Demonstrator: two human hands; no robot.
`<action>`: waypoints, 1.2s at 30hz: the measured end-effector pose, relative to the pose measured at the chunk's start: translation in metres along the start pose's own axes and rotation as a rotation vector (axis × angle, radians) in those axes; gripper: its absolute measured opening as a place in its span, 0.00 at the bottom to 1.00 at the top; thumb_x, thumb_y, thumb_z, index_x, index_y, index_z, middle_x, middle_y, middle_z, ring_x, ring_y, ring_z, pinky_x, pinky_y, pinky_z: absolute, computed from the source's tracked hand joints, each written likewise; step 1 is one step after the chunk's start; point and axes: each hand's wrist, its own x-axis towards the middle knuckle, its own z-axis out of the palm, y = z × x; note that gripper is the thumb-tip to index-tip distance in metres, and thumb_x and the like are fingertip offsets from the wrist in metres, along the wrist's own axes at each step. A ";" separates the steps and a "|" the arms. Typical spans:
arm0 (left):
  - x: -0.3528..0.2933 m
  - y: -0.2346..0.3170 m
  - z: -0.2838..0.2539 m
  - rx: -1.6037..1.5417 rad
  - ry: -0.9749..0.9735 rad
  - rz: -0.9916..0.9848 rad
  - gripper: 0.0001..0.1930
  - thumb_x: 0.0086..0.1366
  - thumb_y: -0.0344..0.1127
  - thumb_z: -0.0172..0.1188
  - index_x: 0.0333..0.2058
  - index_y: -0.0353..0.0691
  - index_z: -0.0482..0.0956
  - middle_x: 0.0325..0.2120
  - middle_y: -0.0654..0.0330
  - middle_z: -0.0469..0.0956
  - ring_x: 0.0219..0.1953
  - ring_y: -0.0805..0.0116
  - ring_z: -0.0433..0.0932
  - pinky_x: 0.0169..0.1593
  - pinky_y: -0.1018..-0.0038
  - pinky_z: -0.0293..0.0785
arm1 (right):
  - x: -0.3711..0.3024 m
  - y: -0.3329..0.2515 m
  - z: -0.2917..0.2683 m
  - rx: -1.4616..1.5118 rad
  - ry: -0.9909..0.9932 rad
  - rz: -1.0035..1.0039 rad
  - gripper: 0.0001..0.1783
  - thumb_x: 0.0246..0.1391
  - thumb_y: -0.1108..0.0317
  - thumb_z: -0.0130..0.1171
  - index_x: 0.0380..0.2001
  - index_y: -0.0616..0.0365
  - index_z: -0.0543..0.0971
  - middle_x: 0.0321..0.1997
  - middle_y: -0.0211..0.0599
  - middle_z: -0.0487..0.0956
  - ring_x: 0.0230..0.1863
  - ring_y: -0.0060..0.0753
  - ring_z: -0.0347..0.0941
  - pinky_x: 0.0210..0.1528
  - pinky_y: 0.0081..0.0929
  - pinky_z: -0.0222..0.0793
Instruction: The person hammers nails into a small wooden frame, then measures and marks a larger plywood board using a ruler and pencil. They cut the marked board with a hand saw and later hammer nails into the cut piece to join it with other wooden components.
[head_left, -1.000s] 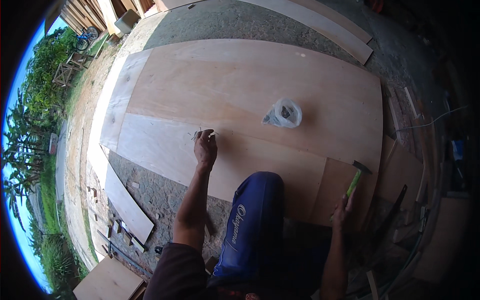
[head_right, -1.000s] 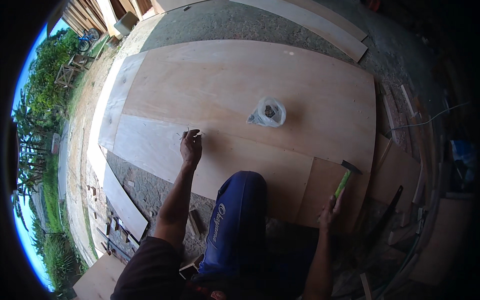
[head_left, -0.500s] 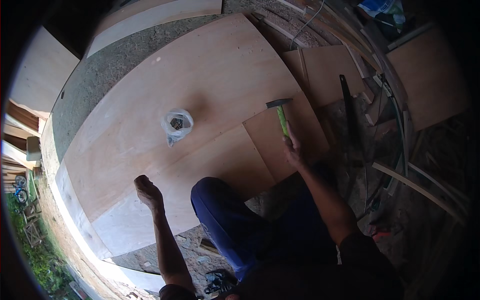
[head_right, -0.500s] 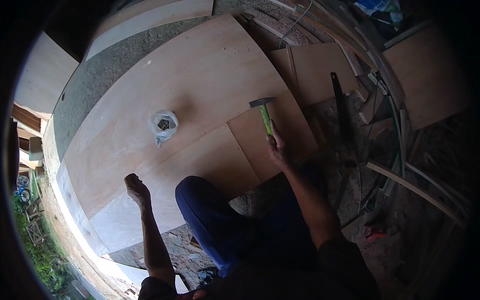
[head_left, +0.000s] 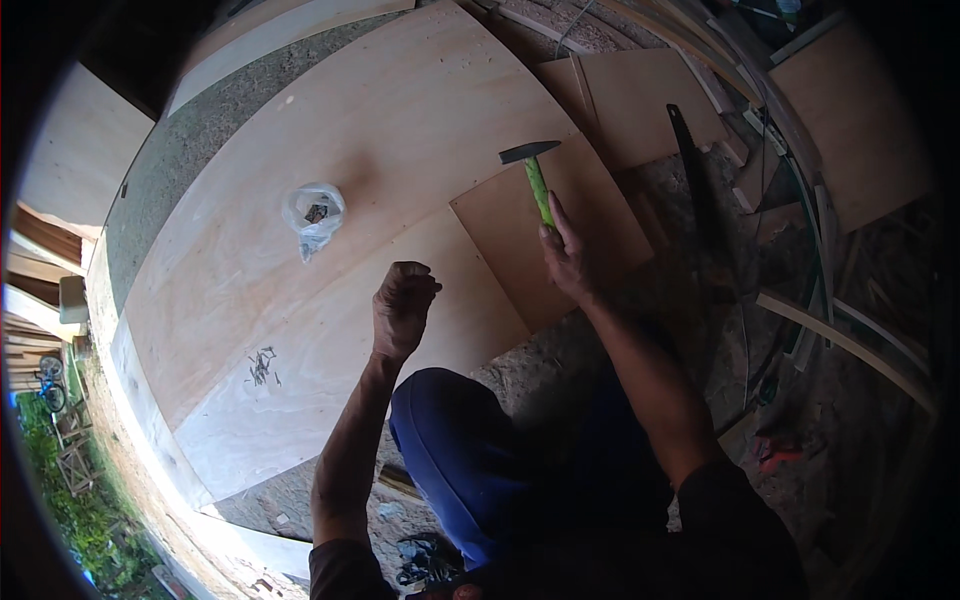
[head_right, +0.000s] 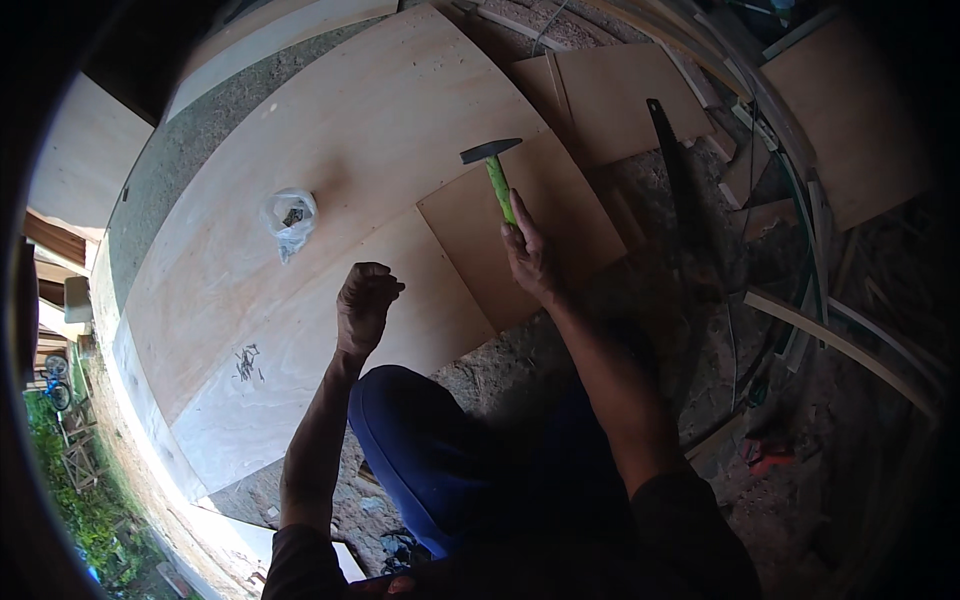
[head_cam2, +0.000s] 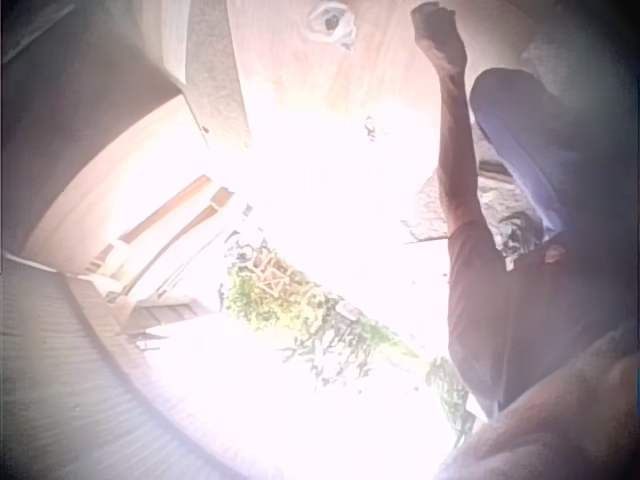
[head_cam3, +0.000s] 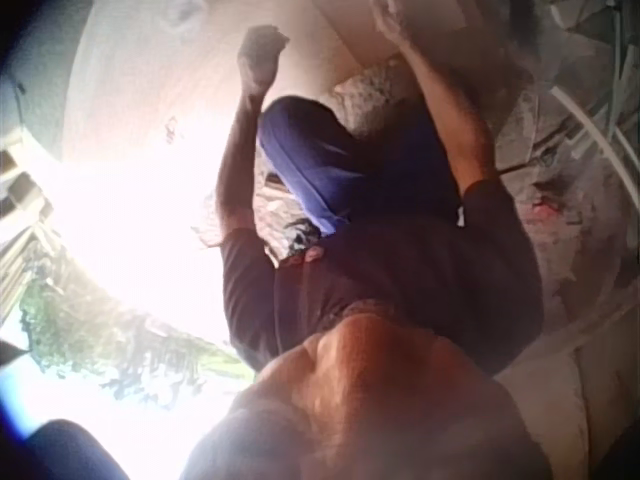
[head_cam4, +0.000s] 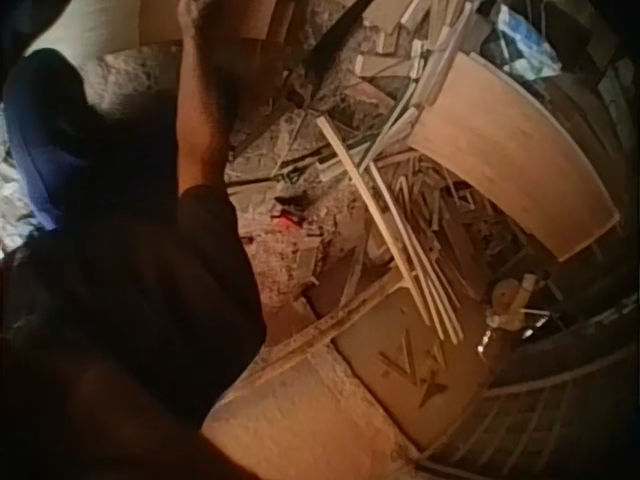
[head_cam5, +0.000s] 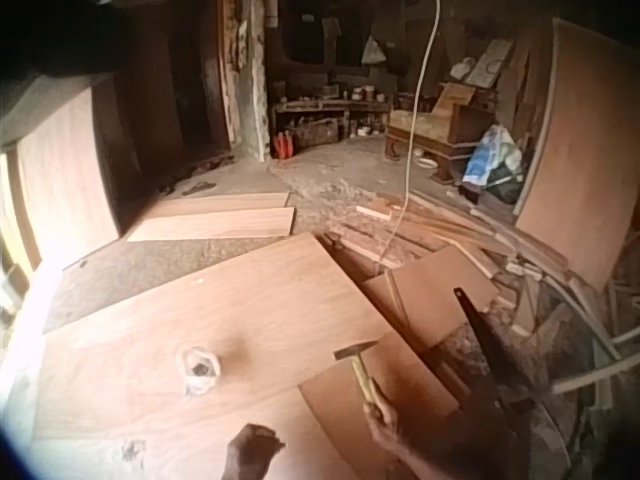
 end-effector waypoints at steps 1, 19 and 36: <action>-0.008 -0.016 0.016 0.118 -0.056 0.048 0.12 0.61 0.17 0.62 0.40 0.39 0.75 0.32 0.64 0.79 0.35 0.72 0.80 0.43 0.76 0.76 | 0.000 0.005 0.000 0.004 0.021 -0.075 0.34 0.72 0.57 0.49 0.75 0.54 0.54 0.60 0.46 0.74 0.55 0.29 0.73 0.54 0.25 0.69; -0.057 -0.051 0.117 0.559 -0.009 0.482 0.09 0.56 0.30 0.65 0.34 0.47 0.75 0.33 0.58 0.79 0.42 0.48 0.76 0.49 0.56 0.70 | -0.225 -0.002 -0.041 -0.475 -0.099 -0.169 0.34 0.67 0.70 0.49 0.74 0.53 0.53 0.46 0.62 0.79 0.47 0.62 0.78 0.48 0.47 0.74; -0.058 -0.053 0.123 0.650 0.020 0.522 0.12 0.57 0.33 0.70 0.37 0.45 0.75 0.33 0.58 0.78 0.40 0.51 0.77 0.44 0.58 0.73 | -0.227 0.005 -0.034 -0.776 -0.186 -0.237 0.39 0.61 0.71 0.51 0.74 0.46 0.55 0.32 0.59 0.79 0.32 0.61 0.79 0.32 0.50 0.76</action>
